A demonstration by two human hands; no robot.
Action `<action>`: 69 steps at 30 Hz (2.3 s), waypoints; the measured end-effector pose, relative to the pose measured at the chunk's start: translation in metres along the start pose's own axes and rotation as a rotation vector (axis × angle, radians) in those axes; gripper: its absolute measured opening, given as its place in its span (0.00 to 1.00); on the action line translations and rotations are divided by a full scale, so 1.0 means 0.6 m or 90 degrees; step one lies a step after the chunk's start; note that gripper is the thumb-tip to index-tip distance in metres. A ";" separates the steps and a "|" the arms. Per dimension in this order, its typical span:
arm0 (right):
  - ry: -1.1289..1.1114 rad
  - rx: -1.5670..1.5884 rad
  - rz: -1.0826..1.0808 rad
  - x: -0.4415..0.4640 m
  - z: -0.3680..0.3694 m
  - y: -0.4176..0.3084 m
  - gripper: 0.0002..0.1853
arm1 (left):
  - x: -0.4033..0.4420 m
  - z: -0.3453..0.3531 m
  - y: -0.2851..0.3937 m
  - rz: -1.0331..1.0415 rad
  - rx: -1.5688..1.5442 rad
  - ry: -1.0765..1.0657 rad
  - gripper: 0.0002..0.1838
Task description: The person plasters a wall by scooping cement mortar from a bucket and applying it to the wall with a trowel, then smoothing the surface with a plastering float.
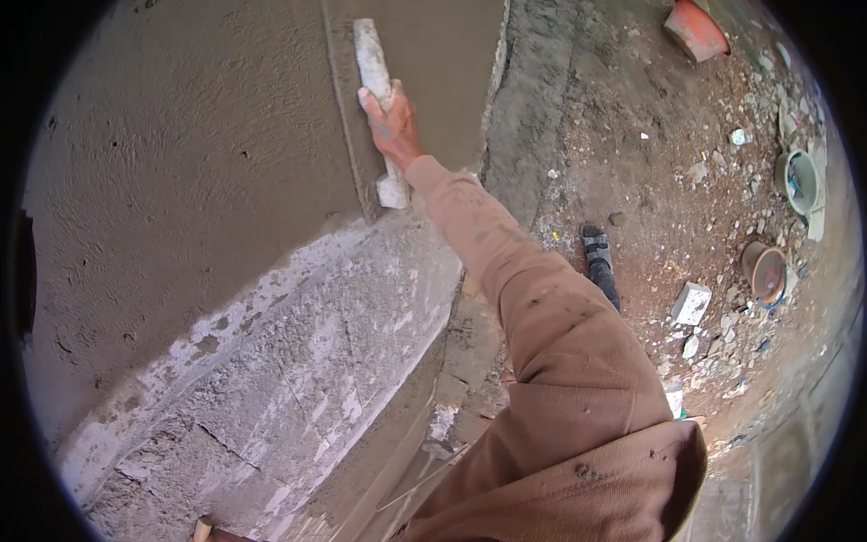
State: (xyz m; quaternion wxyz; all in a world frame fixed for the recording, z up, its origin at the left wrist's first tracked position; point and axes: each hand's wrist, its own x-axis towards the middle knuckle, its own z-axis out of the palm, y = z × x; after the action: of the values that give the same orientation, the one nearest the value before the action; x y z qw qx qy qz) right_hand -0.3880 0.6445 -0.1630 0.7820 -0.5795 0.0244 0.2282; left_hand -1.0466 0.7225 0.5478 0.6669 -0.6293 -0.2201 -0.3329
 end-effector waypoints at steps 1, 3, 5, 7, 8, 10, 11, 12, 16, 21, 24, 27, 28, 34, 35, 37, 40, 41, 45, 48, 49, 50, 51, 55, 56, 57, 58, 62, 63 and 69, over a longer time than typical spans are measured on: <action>0.016 0.030 0.047 0.001 -0.011 0.039 0.34 | -0.002 0.000 -0.002 0.002 0.006 0.002 0.08; 0.017 0.102 0.174 -0.014 -0.027 0.077 0.29 | -0.009 0.000 -0.007 -0.005 0.017 0.009 0.08; 0.033 0.125 0.246 -0.060 -0.027 0.093 0.27 | -0.022 -0.004 -0.017 -0.016 0.030 0.016 0.07; -0.004 0.149 0.272 -0.105 -0.012 0.090 0.27 | -0.030 -0.008 -0.030 -0.029 0.042 0.030 0.07; -0.035 0.171 0.282 -0.135 0.005 0.079 0.27 | -0.035 -0.011 -0.037 -0.033 0.046 0.035 0.07; -0.082 0.154 0.162 -0.219 0.047 -0.019 0.31 | -0.049 -0.016 -0.051 -0.039 0.050 0.033 0.07; -0.214 0.143 0.065 -0.256 0.057 -0.074 0.31 | -0.056 -0.018 -0.059 -0.044 0.051 0.033 0.07; -0.281 0.104 -0.142 -0.288 0.075 -0.136 0.32 | -0.058 -0.018 -0.067 -0.052 0.053 0.034 0.07; -0.352 -0.024 -0.544 -0.408 0.054 -0.354 0.25 | -0.066 -0.014 -0.100 -0.069 0.141 0.026 0.06; -0.386 -0.317 -0.517 -0.429 -0.109 -0.372 0.32 | -0.015 -0.068 0.054 -0.362 -0.136 0.127 0.15; -0.323 -0.661 -0.401 -0.414 -0.331 -0.281 0.37 | -0.056 -0.176 0.216 -0.639 -0.621 0.320 0.23; -0.294 -1.017 -0.118 -0.439 -0.666 -0.131 0.34 | -0.229 -0.327 0.430 -0.707 -0.667 0.089 0.23; -0.252 -1.117 -0.051 -0.485 -0.786 -0.101 0.24 | -0.335 -0.364 0.514 -0.811 -0.734 -0.010 0.22; -0.074 -1.219 0.600 -0.924 -1.344 -0.052 0.20 | -0.731 -0.763 0.755 -0.421 -0.725 -1.287 0.12; -0.034 -1.181 0.665 -0.983 -1.359 -0.077 0.20 | -0.760 -0.806 0.757 -0.351 -0.710 -1.408 0.13; 0.025 -1.097 0.731 -1.059 -1.369 -0.090 0.19 | -0.773 -0.840 0.761 -0.257 -0.687 -1.521 0.14; 0.065 -0.981 0.759 -1.108 -1.360 -0.072 0.18 | -0.737 -0.832 0.793 -0.191 -0.664 -1.563 0.17; 0.074 -0.949 0.759 -1.105 -1.360 -0.070 0.18 | -0.715 -0.825 0.820 -0.174 -0.664 -1.558 0.18; 0.093 -0.859 0.737 -1.061 -1.375 -0.081 0.17 | -0.602 -0.747 0.967 -0.119 -0.691 -1.463 0.21; 0.101 -0.849 0.687 -0.954 -1.405 -0.105 0.16 | -0.469 -0.647 1.117 -0.123 -0.724 -1.329 0.23; 0.106 -0.850 0.660 -0.908 -1.414 -0.109 0.15 | -0.423 -0.607 1.174 -0.151 -0.744 -1.275 0.24; 0.110 -0.853 0.635 -0.859 -1.422 -0.115 0.15 | -0.387 -0.565 1.231 -0.189 -0.767 -1.227 0.25; 0.113 -0.857 0.609 -0.806 -1.430 -0.125 0.15 | -0.377 -0.524 1.295 -0.268 -0.822 -1.178 0.27; 0.158 -0.858 0.484 -0.559 -1.463 -0.155 0.14 | -0.108 -0.502 1.394 -0.382 -0.967 -1.090 0.14; 0.164 -0.861 0.458 -0.493 -1.464 -0.162 0.13 | -0.091 -0.499 1.421 -0.352 -1.016 -1.025 0.13; 0.171 -0.871 0.431 -0.422 -1.466 -0.166 0.13 | -0.064 -0.498 1.462 -0.323 -1.074 -0.952 0.12; 0.158 -0.878 0.470 -0.359 -1.436 -0.216 0.15 | -0.008 -0.511 1.477 -0.309 -1.037 -1.052 0.12; 0.224 -0.873 0.506 -0.108 -1.394 -0.301 0.28 | -0.042 -0.564 1.566 -0.288 -1.019 -1.172 0.16; 0.227 -0.856 0.520 -0.054 -1.402 -0.307 0.24 | -0.081 -0.574 1.583 -0.258 -0.978 -1.208 0.15; -0.044 -0.968 0.519 0.311 -1.502 -0.274 0.21 | -0.029 -0.550 1.770 -0.149 -0.788 -1.464 0.14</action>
State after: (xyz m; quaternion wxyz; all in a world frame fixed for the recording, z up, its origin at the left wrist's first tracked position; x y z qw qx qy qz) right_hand 0.0465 -0.1578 -0.3670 0.0395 -0.8844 0.0473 0.4627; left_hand -0.3339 0.3860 -0.2369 -0.3313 -0.7290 -0.5241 0.2900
